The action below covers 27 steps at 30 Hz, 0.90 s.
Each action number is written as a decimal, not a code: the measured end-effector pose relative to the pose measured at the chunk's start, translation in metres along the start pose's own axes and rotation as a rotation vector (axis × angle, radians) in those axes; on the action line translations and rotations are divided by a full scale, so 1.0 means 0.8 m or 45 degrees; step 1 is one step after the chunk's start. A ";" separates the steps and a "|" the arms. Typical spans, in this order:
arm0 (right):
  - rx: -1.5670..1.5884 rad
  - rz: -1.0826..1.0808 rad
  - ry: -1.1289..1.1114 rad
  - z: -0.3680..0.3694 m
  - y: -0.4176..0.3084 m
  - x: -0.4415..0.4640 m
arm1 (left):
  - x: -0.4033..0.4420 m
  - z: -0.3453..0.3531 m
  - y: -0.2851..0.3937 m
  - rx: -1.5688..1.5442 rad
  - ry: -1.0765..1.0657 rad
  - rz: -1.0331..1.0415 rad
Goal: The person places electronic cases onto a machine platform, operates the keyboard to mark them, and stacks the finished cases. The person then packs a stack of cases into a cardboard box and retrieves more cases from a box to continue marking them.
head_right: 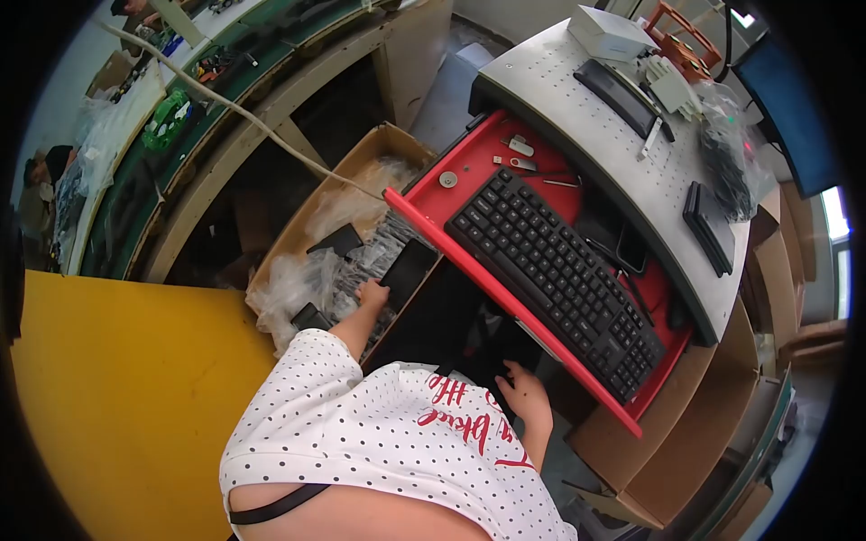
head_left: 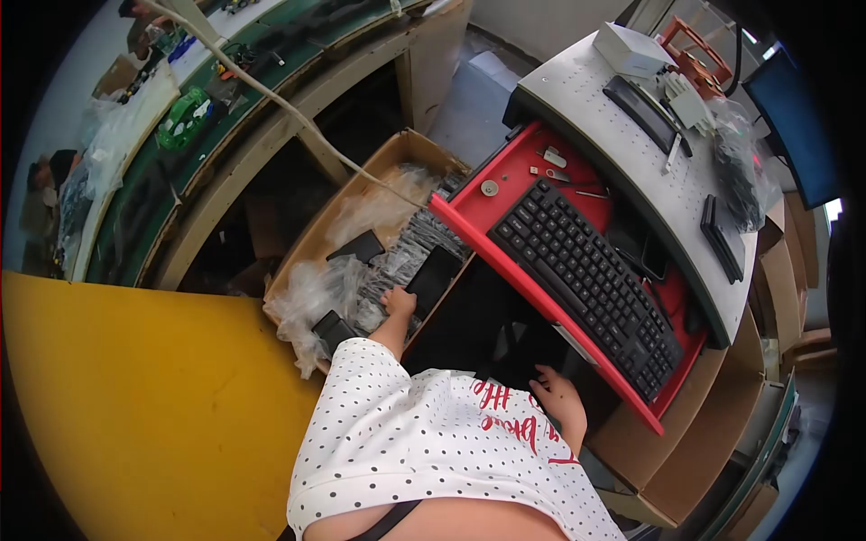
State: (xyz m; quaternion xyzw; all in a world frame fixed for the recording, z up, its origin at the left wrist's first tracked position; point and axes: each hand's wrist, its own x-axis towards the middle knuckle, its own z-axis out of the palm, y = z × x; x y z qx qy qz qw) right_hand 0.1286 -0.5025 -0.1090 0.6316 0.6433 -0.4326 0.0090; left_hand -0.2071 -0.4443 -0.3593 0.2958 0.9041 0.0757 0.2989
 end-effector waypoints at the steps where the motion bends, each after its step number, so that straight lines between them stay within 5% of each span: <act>1: -0.004 0.008 0.003 0.000 0.001 0.000 | -0.017 -0.007 0.010 -0.025 0.082 -0.013; 5: -0.003 0.000 0.074 -0.008 -0.002 -0.002 | -0.011 0.015 0.009 -0.453 0.033 -0.096; 8: -0.005 -0.023 0.064 -0.017 -0.009 -0.003 | 0.003 0.040 -0.021 -0.765 0.164 0.276; 14: 0.232 -0.257 -0.063 -0.029 -0.046 -0.001 | -0.029 -0.102 -0.030 -1.021 0.474 0.435; 20: 0.464 -0.514 -0.183 -0.035 -0.096 0.011 | -0.123 -0.293 0.048 -0.633 1.167 0.972; 23: 0.725 -0.570 -0.134 -0.046 -0.115 0.014 | -0.172 -0.334 0.101 -0.766 1.092 1.300; 25: 0.914 -0.626 -0.134 -0.054 -0.121 0.014 | -0.210 -0.359 0.139 -0.775 0.949 1.758; 27: 1.438 -0.752 -0.146 -0.066 -0.135 0.000 | -0.240 -0.368 0.165 -0.795 0.699 2.014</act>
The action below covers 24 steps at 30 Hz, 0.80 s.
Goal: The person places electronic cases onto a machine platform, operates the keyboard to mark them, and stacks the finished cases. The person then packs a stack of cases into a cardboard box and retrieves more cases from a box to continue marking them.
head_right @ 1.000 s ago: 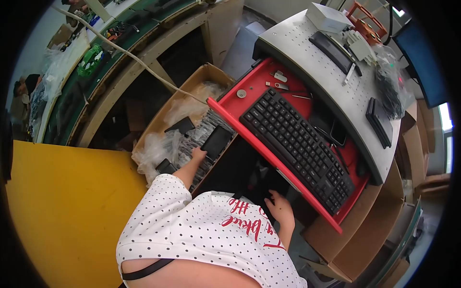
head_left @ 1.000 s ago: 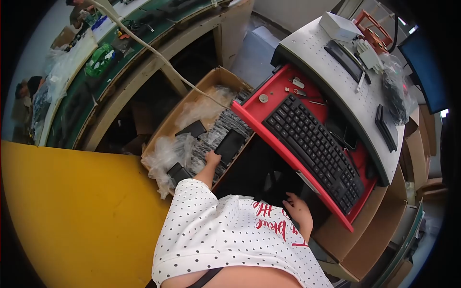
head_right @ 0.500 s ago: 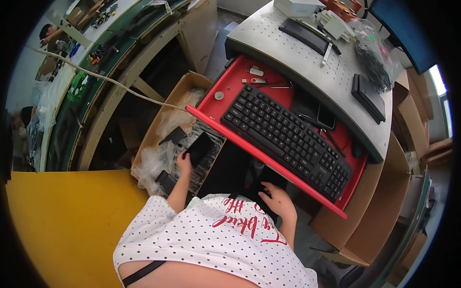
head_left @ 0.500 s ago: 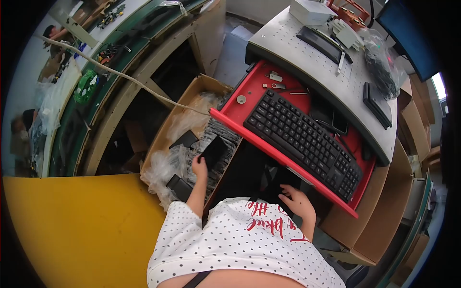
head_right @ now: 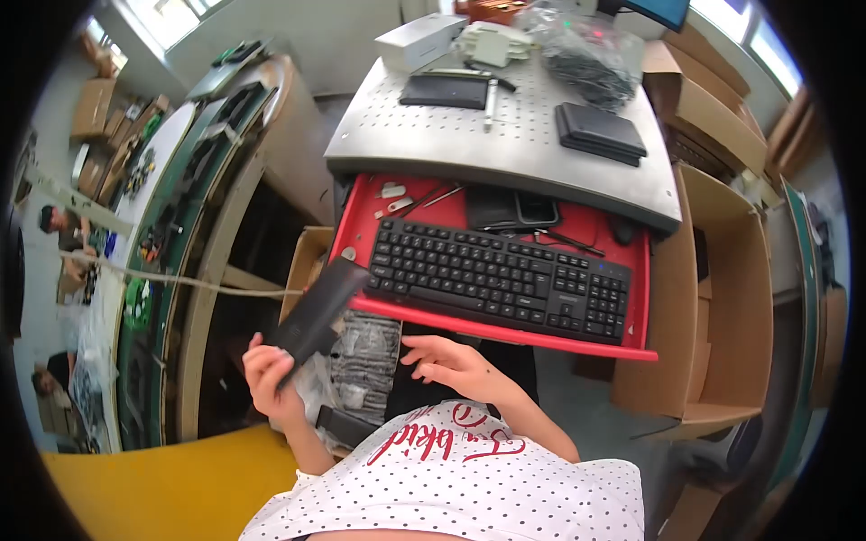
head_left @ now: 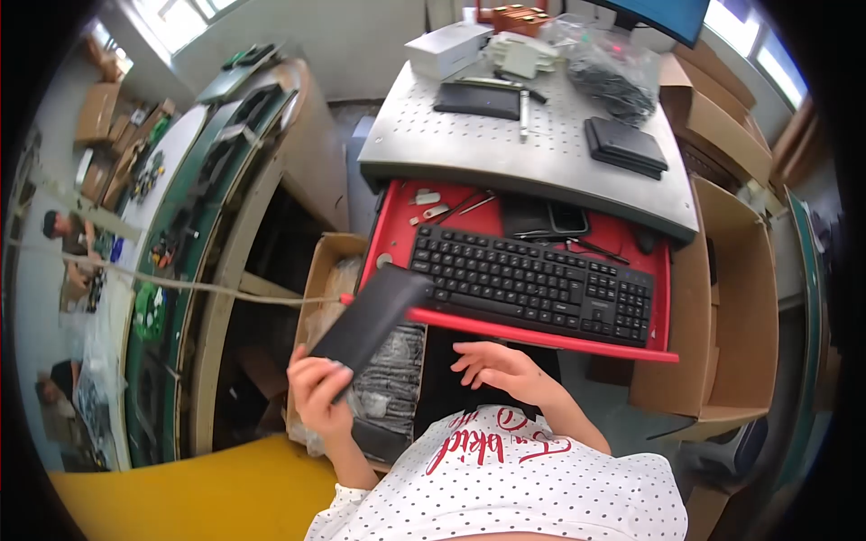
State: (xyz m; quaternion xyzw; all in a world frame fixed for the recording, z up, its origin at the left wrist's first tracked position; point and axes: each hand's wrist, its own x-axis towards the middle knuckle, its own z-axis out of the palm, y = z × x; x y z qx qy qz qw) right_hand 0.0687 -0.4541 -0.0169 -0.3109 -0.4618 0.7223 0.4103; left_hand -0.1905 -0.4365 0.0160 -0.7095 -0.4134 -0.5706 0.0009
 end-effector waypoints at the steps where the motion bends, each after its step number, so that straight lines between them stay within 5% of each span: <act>1: 0.251 -0.088 0.017 0.003 -0.007 -0.004 | 0.007 0.011 0.010 -0.235 -0.101 0.009; 5: 0.948 -0.089 0.213 -0.013 -0.010 -0.032 | 0.032 0.044 0.040 -0.600 -0.765 0.145; 7: 0.752 -0.164 0.364 -0.024 -0.021 -0.046 | 0.033 0.058 0.045 -0.538 -1.032 0.193; 10: 0.585 -0.271 0.613 -0.028 -0.025 -0.060 | 0.027 0.079 0.047 -0.574 -0.971 0.084; 15: 0.562 -0.403 0.803 -0.030 -0.028 -0.073 | 0.013 0.105 0.059 -1.927 -0.640 -1.156; 19: 0.381 -0.381 0.818 -0.031 -0.025 -0.073 | -0.002 0.125 0.060 -1.700 -0.559 -1.514; 24: 0.081 -0.322 0.732 -0.044 -0.026 -0.082 | -0.006 0.129 0.045 -1.354 -0.779 -1.360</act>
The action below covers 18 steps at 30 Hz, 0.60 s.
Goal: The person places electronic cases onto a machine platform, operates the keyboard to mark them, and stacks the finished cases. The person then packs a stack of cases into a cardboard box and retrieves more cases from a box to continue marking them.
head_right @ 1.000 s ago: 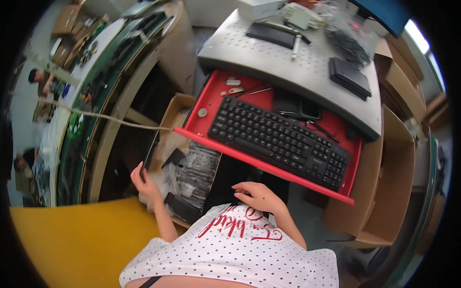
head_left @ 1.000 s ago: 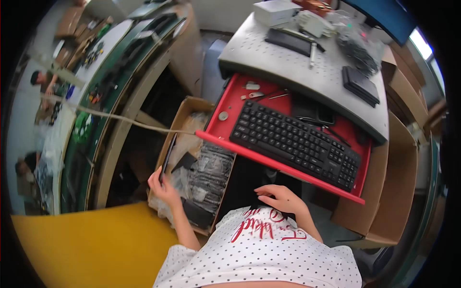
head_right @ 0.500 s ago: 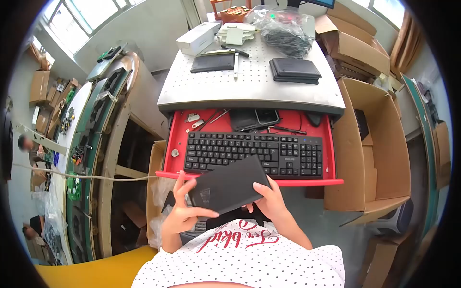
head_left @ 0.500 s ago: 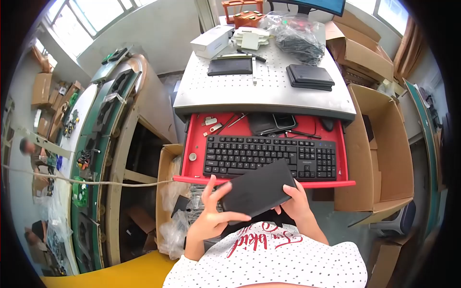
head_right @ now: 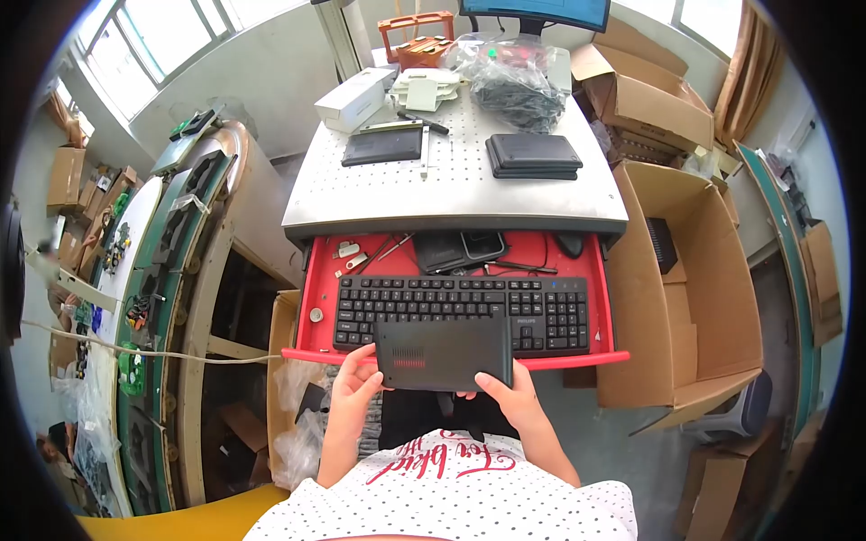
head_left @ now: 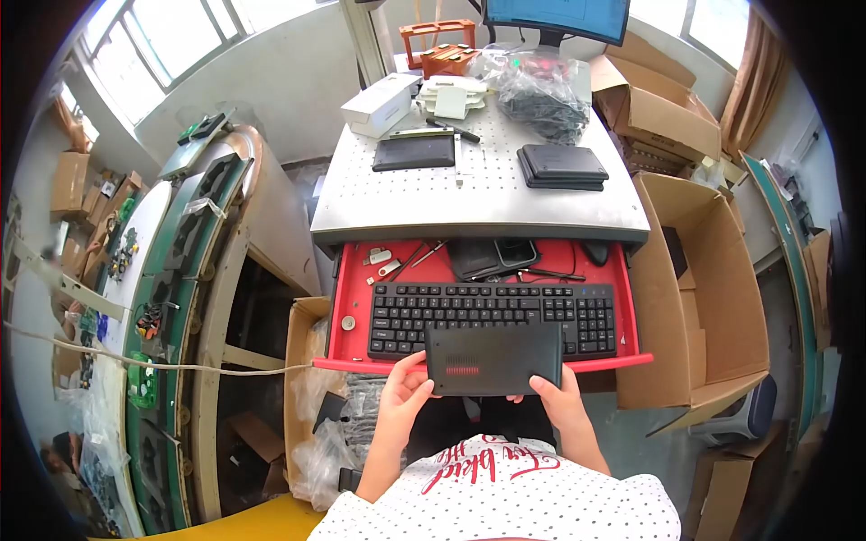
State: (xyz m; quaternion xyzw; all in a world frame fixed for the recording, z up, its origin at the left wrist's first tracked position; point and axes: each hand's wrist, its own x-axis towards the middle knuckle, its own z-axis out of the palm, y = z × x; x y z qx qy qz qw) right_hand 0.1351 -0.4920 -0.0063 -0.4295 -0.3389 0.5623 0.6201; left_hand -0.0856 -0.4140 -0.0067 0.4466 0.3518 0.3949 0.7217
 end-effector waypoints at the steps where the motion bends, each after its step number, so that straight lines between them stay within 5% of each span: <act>1: -0.051 0.019 -0.039 -0.002 -0.001 0.000 | 0.001 -0.002 -0.001 0.064 -0.003 0.015; 5: -0.132 0.107 0.003 -0.004 -0.006 0.003 | 0.007 -0.008 -0.008 0.673 -0.156 0.124; 9: -0.120 0.163 0.075 -0.009 -0.001 0.003 | 0.005 0.006 -0.011 0.794 -0.125 0.039; 12: -0.186 0.217 0.103 -0.011 -0.002 0.005 | 0.006 0.010 -0.014 0.065 -0.050 -0.167; 18: -0.521 0.293 -0.076 -0.014 -0.003 0.015 | 0.009 -0.001 -0.027 0.029 0.042 -0.099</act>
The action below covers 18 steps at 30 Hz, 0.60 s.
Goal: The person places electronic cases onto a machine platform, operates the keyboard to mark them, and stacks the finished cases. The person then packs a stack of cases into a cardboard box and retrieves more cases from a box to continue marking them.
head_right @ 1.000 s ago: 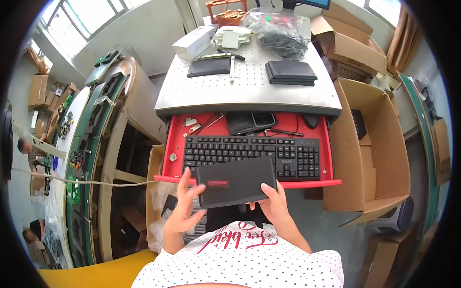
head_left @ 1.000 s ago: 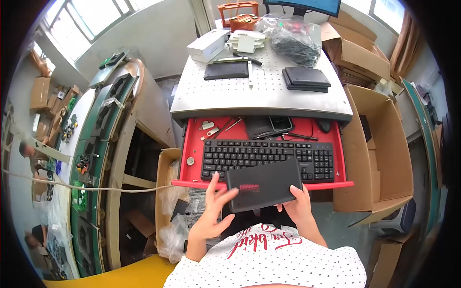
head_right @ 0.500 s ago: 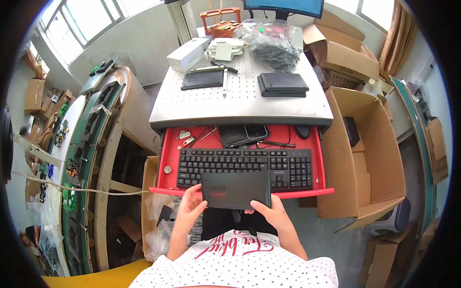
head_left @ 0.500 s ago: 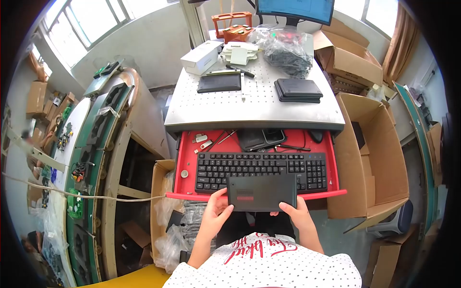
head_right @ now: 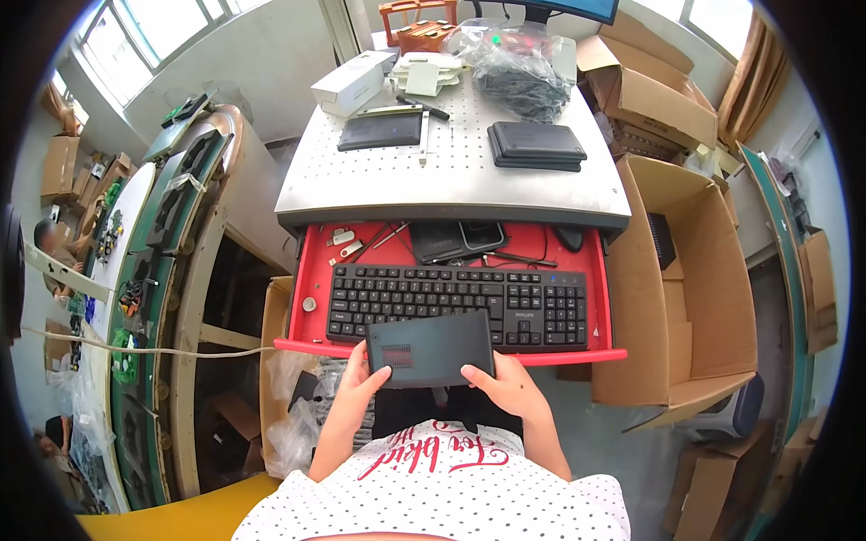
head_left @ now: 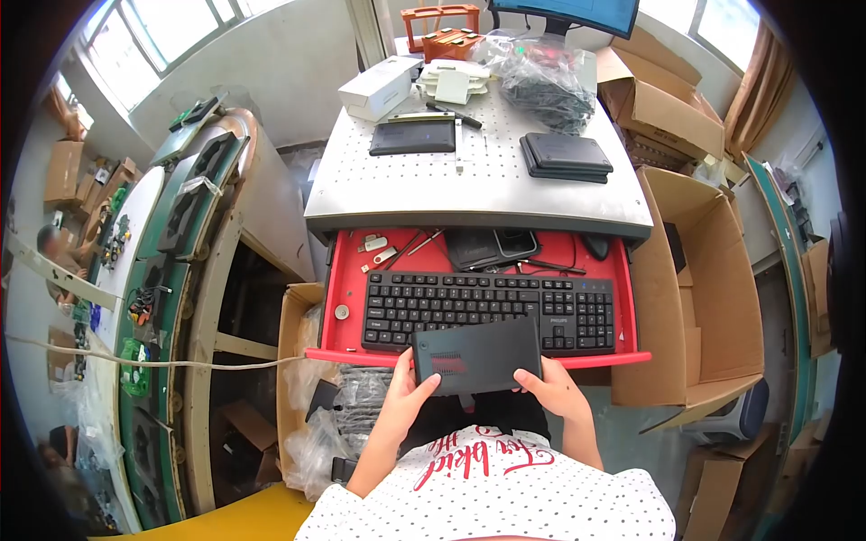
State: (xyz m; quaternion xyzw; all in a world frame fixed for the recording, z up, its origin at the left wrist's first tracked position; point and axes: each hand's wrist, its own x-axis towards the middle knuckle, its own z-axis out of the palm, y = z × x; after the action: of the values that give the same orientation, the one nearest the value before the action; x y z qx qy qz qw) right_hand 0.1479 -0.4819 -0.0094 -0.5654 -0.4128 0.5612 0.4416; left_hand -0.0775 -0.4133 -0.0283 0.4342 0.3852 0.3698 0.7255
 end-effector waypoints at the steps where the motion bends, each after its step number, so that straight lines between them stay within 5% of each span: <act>1: -0.081 0.004 -0.005 0.001 -0.002 0.001 | 0.001 -0.005 -0.001 0.007 0.018 0.003; 11: -0.045 -0.101 -0.088 0.001 0.002 0.005 | 0.004 -0.007 0.032 -0.274 -0.023 -0.091; 16: -0.049 -0.136 -0.150 0.003 -0.019 0.005 | 0.022 -0.044 0.068 -0.364 0.269 0.364; 18: -0.358 -0.185 -0.070 0.012 -0.035 0.014 | 0.023 -0.066 0.091 -0.325 0.488 0.535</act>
State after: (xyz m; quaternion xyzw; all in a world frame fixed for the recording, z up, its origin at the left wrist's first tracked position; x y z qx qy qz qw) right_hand 0.1394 -0.4636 0.0146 -0.5747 -0.5390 0.4797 0.3860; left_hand -0.1310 -0.3533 0.0167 0.3321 0.3673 0.6323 0.5958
